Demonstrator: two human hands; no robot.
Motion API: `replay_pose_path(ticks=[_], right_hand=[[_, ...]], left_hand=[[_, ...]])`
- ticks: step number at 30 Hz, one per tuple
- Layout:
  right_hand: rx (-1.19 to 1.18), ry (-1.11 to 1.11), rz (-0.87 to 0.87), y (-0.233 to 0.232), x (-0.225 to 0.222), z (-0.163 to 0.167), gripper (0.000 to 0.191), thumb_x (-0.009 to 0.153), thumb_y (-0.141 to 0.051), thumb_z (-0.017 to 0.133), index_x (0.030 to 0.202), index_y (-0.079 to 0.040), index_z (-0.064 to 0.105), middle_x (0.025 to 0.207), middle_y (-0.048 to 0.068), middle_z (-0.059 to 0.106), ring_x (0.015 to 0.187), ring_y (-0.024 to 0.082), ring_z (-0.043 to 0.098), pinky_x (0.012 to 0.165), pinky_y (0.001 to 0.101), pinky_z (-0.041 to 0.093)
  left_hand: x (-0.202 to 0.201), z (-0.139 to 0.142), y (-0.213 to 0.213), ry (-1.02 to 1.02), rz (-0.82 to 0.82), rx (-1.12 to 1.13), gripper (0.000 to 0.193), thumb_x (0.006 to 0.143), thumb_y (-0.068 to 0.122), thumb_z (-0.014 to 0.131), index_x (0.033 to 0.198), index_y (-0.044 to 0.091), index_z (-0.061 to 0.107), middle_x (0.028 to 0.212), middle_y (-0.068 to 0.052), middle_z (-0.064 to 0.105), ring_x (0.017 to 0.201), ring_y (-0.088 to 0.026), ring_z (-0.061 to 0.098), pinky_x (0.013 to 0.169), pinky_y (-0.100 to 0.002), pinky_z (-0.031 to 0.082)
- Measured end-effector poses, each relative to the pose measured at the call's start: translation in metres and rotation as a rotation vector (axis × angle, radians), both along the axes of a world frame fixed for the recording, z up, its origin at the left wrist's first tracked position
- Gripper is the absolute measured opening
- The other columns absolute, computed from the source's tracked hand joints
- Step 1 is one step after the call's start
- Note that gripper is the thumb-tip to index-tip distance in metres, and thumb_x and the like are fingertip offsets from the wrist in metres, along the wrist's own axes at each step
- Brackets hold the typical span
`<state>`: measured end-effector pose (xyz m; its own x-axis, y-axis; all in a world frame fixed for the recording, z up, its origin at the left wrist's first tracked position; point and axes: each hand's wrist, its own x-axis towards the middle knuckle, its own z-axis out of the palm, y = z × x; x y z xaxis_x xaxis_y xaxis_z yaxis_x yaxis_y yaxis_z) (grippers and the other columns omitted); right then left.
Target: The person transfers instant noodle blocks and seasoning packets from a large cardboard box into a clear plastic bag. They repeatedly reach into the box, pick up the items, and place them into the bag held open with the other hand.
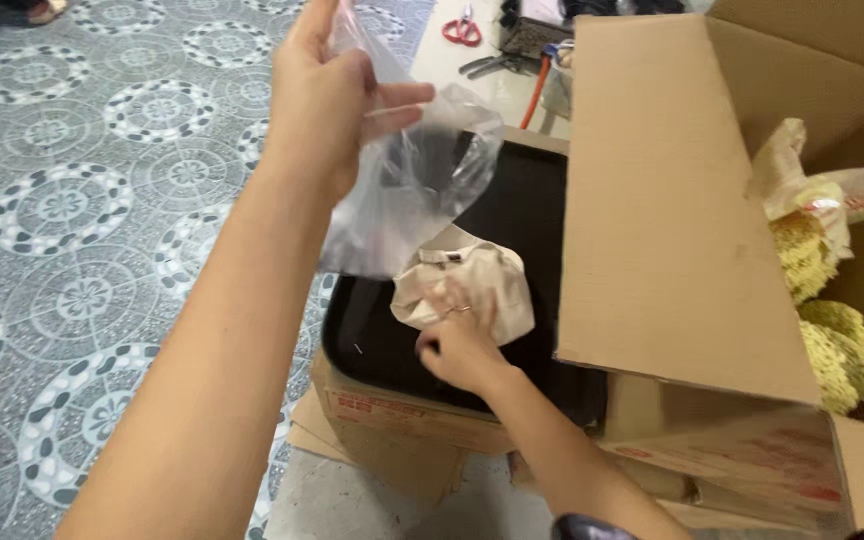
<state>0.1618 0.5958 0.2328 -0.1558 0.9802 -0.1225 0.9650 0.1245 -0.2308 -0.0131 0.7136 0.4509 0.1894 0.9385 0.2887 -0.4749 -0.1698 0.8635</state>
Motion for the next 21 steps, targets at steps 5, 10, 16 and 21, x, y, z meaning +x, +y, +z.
replay_pose_path(ticks=[5,10,16,21], right_hand=[[0.151,-0.072,-0.304,0.052,0.037,-0.012,0.055,0.092,-0.034,0.066,0.145,-0.028,0.054,0.17,0.007,0.005,0.157,0.037,-0.004,0.12,0.0728,-0.004],[0.319,-0.083,-0.648,0.107,0.086,0.012,0.097,0.079,-0.041,0.074,0.159,-0.011,0.028,0.168,0.014,-0.013,0.152,0.041,-0.014,0.116,0.0682,0.0],[0.378,1.04,-0.43,0.118,0.076,0.025,0.062,0.103,-0.05,0.053,0.149,-0.009,0.051,0.154,0.018,0.039,0.14,0.031,0.037,0.113,0.048,0.033],[0.168,1.635,-0.326,0.08,0.058,0.035,0.053,0.104,-0.046,0.055,0.129,0.0,0.065,0.096,0.011,0.07,0.079,0.022,0.063,0.068,0.0345,0.053]], left_hand=[[0.002,0.004,-0.018,-0.001,-0.026,-0.051,0.084,0.086,-0.011,0.036,0.162,0.024,0.025,0.118,-0.026,0.069,0.078,-0.032,0.08,0.065,-0.038,0.07],[0.003,0.009,-0.03,-0.064,-0.102,-0.016,0.084,0.085,-0.014,0.038,0.161,0.02,0.024,0.154,-0.024,0.044,0.081,-0.033,0.08,0.073,-0.042,0.07],[0.017,0.017,-0.05,-0.108,-0.28,-0.076,0.077,0.089,-0.012,0.037,0.16,0.015,0.029,0.162,-0.017,0.037,0.084,-0.033,0.077,0.08,-0.048,0.068],[0.026,0.021,-0.061,-0.017,-0.358,-0.23,0.079,0.086,-0.01,0.041,0.158,0.021,0.036,0.137,-0.027,0.056,0.077,-0.03,0.076,0.077,-0.047,0.07]])
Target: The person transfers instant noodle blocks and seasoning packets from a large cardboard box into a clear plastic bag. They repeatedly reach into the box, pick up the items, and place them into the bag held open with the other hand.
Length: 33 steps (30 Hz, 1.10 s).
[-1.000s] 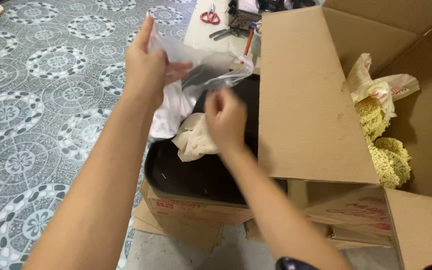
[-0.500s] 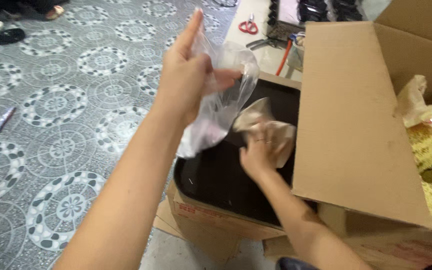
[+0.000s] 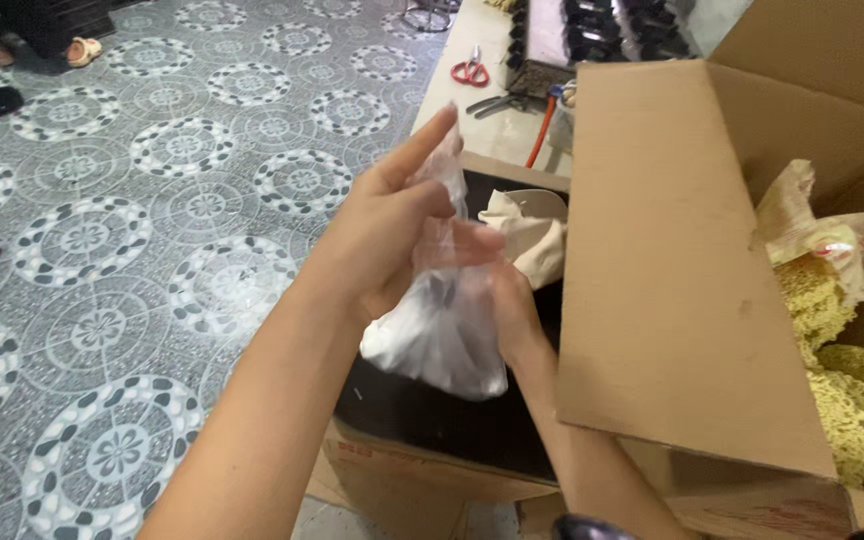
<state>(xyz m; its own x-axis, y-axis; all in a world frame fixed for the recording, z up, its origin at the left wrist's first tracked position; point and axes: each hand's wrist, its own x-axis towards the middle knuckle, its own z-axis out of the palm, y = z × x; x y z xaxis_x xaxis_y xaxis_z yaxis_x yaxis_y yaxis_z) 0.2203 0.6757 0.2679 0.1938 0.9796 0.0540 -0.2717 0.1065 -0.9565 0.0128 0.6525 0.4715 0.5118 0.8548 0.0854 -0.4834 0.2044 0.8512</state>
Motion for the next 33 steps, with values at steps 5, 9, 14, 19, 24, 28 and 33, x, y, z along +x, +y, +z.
replay_pose_path(ticks=[5,9,14,19,24,28,33], right_hand=[[0.029,-0.317,-0.383,-0.043,0.022,-0.003,0.05,0.103,-0.042,0.054,0.132,-0.002,0.063,0.112,0.012,0.068,0.095,0.023,0.062,0.082,0.0356,0.05],[-0.11,-0.49,-0.574,-0.056,0.03,-0.026,0.049,0.102,-0.039,0.054,0.135,-0.003,0.061,0.124,0.012,0.067,0.108,0.023,0.062,0.093,0.0366,0.048],[-0.393,-0.498,-0.528,-0.074,0.024,-0.044,0.05,0.1,-0.036,0.056,0.138,-0.005,0.059,0.137,0.011,0.066,0.122,0.023,0.062,0.104,0.0374,0.045],[-0.177,-0.41,-0.616,-0.129,-0.02,-0.012,0.045,0.095,-0.032,0.065,0.126,0.001,0.062,0.114,0.014,0.069,0.106,0.027,0.064,0.096,0.0455,0.051],[0.315,-0.767,-0.808,-0.19,-0.091,0.038,0.047,0.088,-0.011,0.066,0.129,0.008,0.051,0.119,0.016,0.057,0.113,0.03,0.055,0.101,0.046,0.041],[0.299,-0.931,-0.324,-0.167,-0.082,0.064,0.015,0.095,-0.013,0.067,0.105,-0.003,0.069,0.109,0.013,0.072,0.105,0.029,0.07,0.095,0.0427,0.054],[-0.095,-1.519,0.081,-0.099,-0.054,0.047,0.024,0.087,-0.005,0.067,0.11,-0.007,0.073,0.11,0.017,0.074,0.102,0.036,0.071,0.089,0.0479,0.055]], left_hand=[[-0.006,-0.017,0.005,0.033,0.041,-0.034,0.074,0.088,-0.008,0.046,0.157,0.02,0.043,0.113,-0.017,0.064,0.071,-0.027,0.074,0.075,-0.045,0.068],[-0.011,-0.051,0.022,0.335,0.284,0.144,0.069,0.087,-0.004,0.051,0.153,0.017,0.05,0.1,-0.013,0.066,0.063,-0.019,0.067,0.066,-0.037,0.066],[-0.017,-0.102,0.028,0.646,0.469,0.22,0.062,0.085,0.002,0.057,0.146,0.014,0.059,0.104,-0.004,0.063,0.06,-0.013,0.062,0.052,-0.034,0.053],[-0.02,-0.124,0.031,0.967,0.485,0.341,0.059,0.087,0.006,0.062,0.144,0.022,0.063,0.095,-0.03,0.072,0.072,-0.031,0.069,0.071,-0.042,0.055],[-0.02,-0.136,0.035,1.093,0.626,0.752,0.041,0.085,0.003,0.068,0.121,0.019,0.077,0.141,-0.029,0.053,0.113,-0.044,0.064,0.095,-0.046,0.052],[-0.019,-0.155,0.023,1.167,0.615,0.799,0.039,0.079,0.002,0.07,0.113,0.02,0.079,0.147,-0.026,0.05,0.118,-0.042,0.063,0.097,-0.046,0.053],[-0.023,-0.177,0.004,1.481,0.372,0.655,0.056,0.074,0.001,0.073,0.124,0.027,0.073,0.153,-0.017,0.043,0.117,-0.037,0.066,0.097,-0.045,0.056]])
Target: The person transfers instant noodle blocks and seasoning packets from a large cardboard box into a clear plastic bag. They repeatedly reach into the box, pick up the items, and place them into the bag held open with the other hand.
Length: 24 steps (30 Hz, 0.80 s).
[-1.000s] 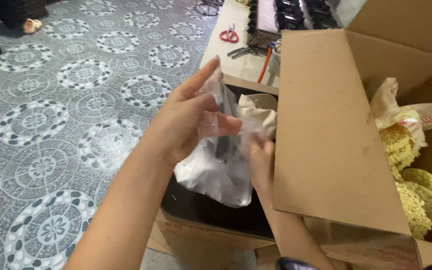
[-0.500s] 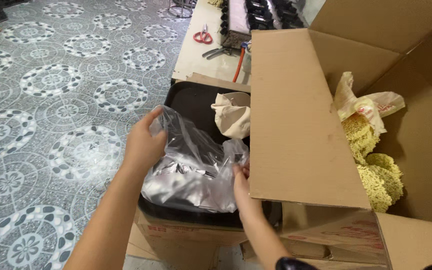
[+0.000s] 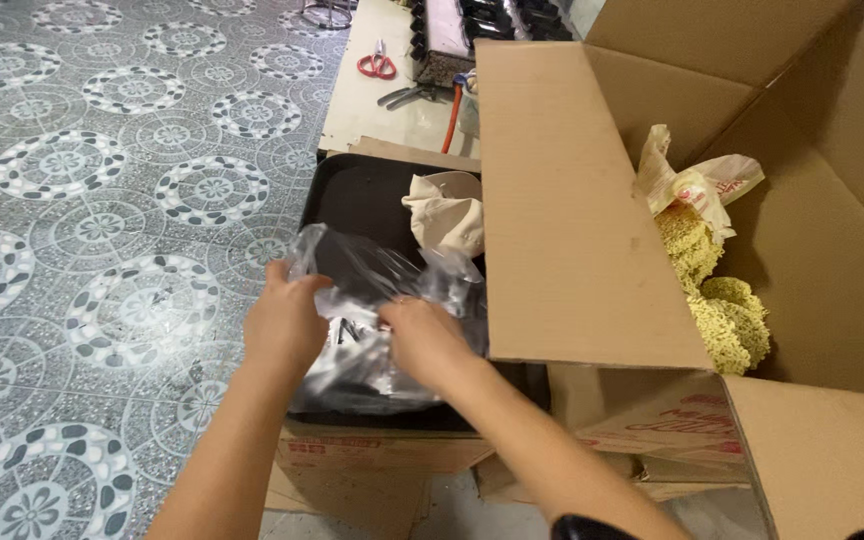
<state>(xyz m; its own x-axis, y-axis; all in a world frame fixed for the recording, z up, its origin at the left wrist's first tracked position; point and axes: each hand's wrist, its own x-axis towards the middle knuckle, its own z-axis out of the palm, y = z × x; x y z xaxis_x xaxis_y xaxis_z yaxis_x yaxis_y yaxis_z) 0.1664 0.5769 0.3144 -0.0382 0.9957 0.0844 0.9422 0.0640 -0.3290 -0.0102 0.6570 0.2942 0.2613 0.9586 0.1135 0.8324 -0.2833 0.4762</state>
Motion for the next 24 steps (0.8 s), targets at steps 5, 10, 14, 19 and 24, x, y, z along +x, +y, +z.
replay_pose_path(ticks=[5,10,14,19,24], right_hand=[[-0.244,-0.382,-0.177,-0.004,0.039,-0.021,0.041,0.08,-0.01,0.077,0.119,-0.005,0.068,0.106,0.02,0.076,0.101,0.035,0.074,0.09,0.0498,0.058],[-0.292,-0.139,-0.242,-0.025,0.019,0.0,0.109,0.065,-0.031,0.094,0.154,-0.007,0.036,0.121,0.029,0.061,0.108,0.043,0.065,0.09,0.0516,0.056],[-0.217,-0.127,-0.029,-0.056,-0.02,0.05,0.066,0.072,-0.035,0.087,0.125,-0.001,0.066,0.115,0.03,0.067,0.108,0.044,0.066,0.091,0.0505,0.054],[-0.133,0.303,0.125,-0.088,-0.018,0.133,0.035,0.086,-0.025,0.07,0.113,-0.004,0.073,0.107,0.016,0.077,0.1,0.027,0.074,0.086,0.0384,0.058],[0.083,0.244,-0.058,-0.116,0.022,0.207,0.025,0.089,-0.024,0.066,0.106,-0.009,0.076,0.098,0.008,0.08,0.088,0.018,0.077,0.081,0.0321,0.059]], left_hand=[[-0.033,0.0,0.011,0.068,0.154,-0.069,0.047,0.098,0.012,0.065,0.141,0.03,0.062,0.159,-0.029,0.03,0.108,-0.046,0.069,0.092,-0.049,0.058],[-0.047,0.041,0.023,0.1,0.091,-0.157,0.085,0.066,0.014,0.089,0.144,0.034,0.058,0.166,-0.025,0.017,0.126,-0.047,0.055,0.101,-0.049,0.053],[-0.009,0.081,0.018,0.094,-0.072,0.227,0.05,0.07,0.029,0.091,0.117,0.028,0.075,0.154,-0.022,0.037,0.139,-0.047,0.04,0.101,-0.057,0.043],[0.053,0.12,0.007,-0.386,-0.362,0.523,0.027,0.082,0.019,0.082,0.107,0.013,0.079,0.128,-0.018,0.065,0.122,-0.04,0.056,0.1,-0.048,0.048],[0.134,0.145,-0.016,-0.62,-0.716,0.344,0.024,0.085,0.018,0.076,0.107,0.008,0.075,0.11,-0.017,0.07,0.108,-0.035,0.066,0.096,-0.042,0.052]])
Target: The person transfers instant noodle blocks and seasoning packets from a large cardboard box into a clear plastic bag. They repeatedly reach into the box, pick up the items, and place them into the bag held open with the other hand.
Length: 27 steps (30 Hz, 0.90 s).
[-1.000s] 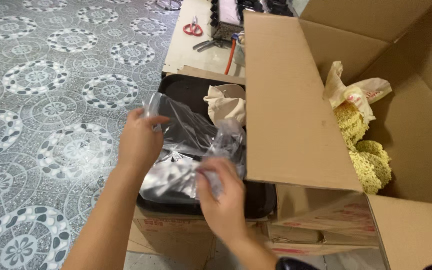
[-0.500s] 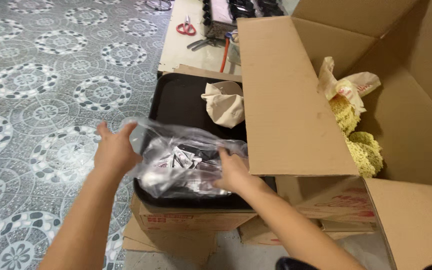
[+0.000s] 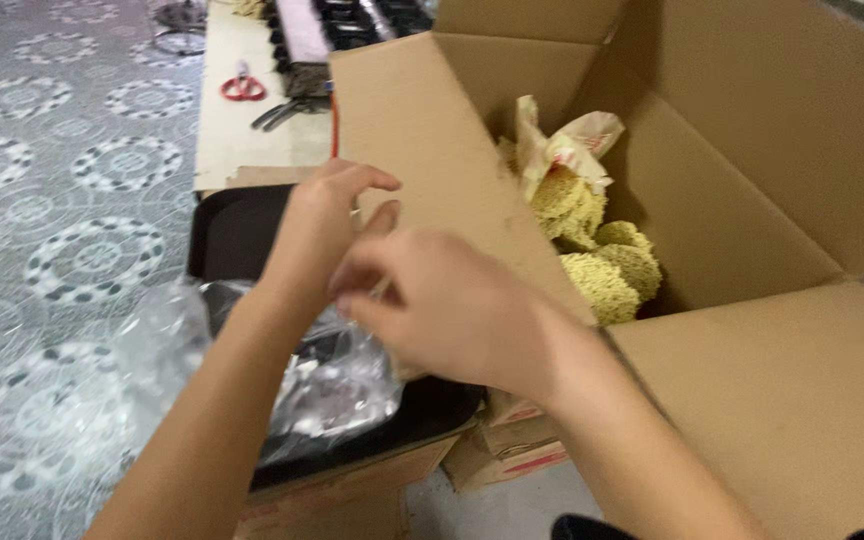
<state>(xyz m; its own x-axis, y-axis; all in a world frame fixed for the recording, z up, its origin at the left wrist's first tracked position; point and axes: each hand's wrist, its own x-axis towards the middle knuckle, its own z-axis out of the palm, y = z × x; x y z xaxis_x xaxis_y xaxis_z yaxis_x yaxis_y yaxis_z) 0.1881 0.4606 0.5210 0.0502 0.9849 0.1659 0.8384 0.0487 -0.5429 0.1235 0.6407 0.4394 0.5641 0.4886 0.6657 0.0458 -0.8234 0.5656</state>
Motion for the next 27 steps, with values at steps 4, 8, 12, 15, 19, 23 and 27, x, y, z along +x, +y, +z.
replay_pose_path(ticks=[4,8,12,15,19,23,27], right_hand=[[0.199,0.114,-0.203,-0.049,0.032,0.024,0.026,0.095,-0.025,0.062,0.111,-0.007,0.072,0.103,0.007,0.079,0.094,0.017,0.076,0.083,0.0317,0.061],[-0.116,-0.162,-0.463,-0.078,0.073,0.031,0.028,0.09,-0.028,0.065,0.109,-0.01,0.074,0.098,0.009,0.079,0.089,0.026,0.074,0.08,0.0391,0.058],[-0.335,-0.503,-0.543,-0.08,0.145,0.037,0.027,0.092,-0.031,0.065,0.111,-0.015,0.075,0.099,0.012,0.077,0.093,0.033,0.072,0.087,0.0458,0.055],[-0.486,-0.57,-0.558,-0.057,0.222,0.014,0.026,0.093,-0.026,0.061,0.111,-0.013,0.074,0.102,0.014,0.077,0.094,0.033,0.073,0.088,0.0462,0.056],[-0.609,-0.435,-0.554,-0.012,0.337,-0.025,0.039,0.089,-0.033,0.071,0.121,-0.01,0.073,0.114,0.012,0.076,0.103,0.029,0.072,0.094,0.0418,0.057],[-0.34,-0.311,-0.697,0.032,0.404,-0.075,0.078,0.082,-0.038,0.08,0.145,-0.003,0.049,0.135,0.02,0.064,0.121,0.034,0.065,0.106,0.0415,0.052],[-0.087,-0.264,-0.886,0.087,0.412,-0.113,0.142,0.061,-0.059,0.096,0.162,-0.017,0.005,0.166,0.023,0.008,0.146,0.051,0.024,0.115,0.0652,0.029]], left_hand=[[0.047,0.003,-0.023,-0.141,-0.194,0.191,0.031,0.082,0.012,0.075,0.112,0.004,0.073,0.112,-0.02,0.071,0.11,-0.041,0.064,0.095,-0.046,0.05],[0.102,0.008,-0.046,0.122,-0.345,0.117,0.029,0.085,0.018,0.07,0.112,0.008,0.073,0.106,-0.016,0.074,0.103,-0.037,0.068,0.094,-0.044,0.052],[0.164,0.015,-0.068,0.522,-0.387,0.232,0.036,0.087,0.036,0.072,0.116,0.015,0.075,0.1,-0.018,0.073,0.103,-0.036,0.067,0.102,-0.047,0.045],[0.203,0.015,-0.071,0.909,-0.204,0.355,0.036,0.095,0.043,0.065,0.113,0.014,0.076,0.108,-0.013,0.075,0.11,-0.032,0.069,0.117,-0.047,0.036],[0.249,0.017,-0.046,0.937,-0.112,0.234,0.037,0.088,0.037,0.071,0.115,0.011,0.073,0.115,-0.012,0.072,0.111,-0.03,0.068,0.095,-0.045,0.055],[0.285,0.007,-0.016,0.926,0.005,0.053,0.033,0.093,0.029,0.067,0.114,0.005,0.073,0.118,-0.015,0.074,0.111,-0.029,0.073,0.095,-0.044,0.059],[0.311,-0.009,0.0,0.874,0.102,0.087,0.039,0.091,0.021,0.065,0.123,0.0,0.062,0.133,-0.022,0.06,0.115,-0.032,0.067,0.092,-0.048,0.056]])
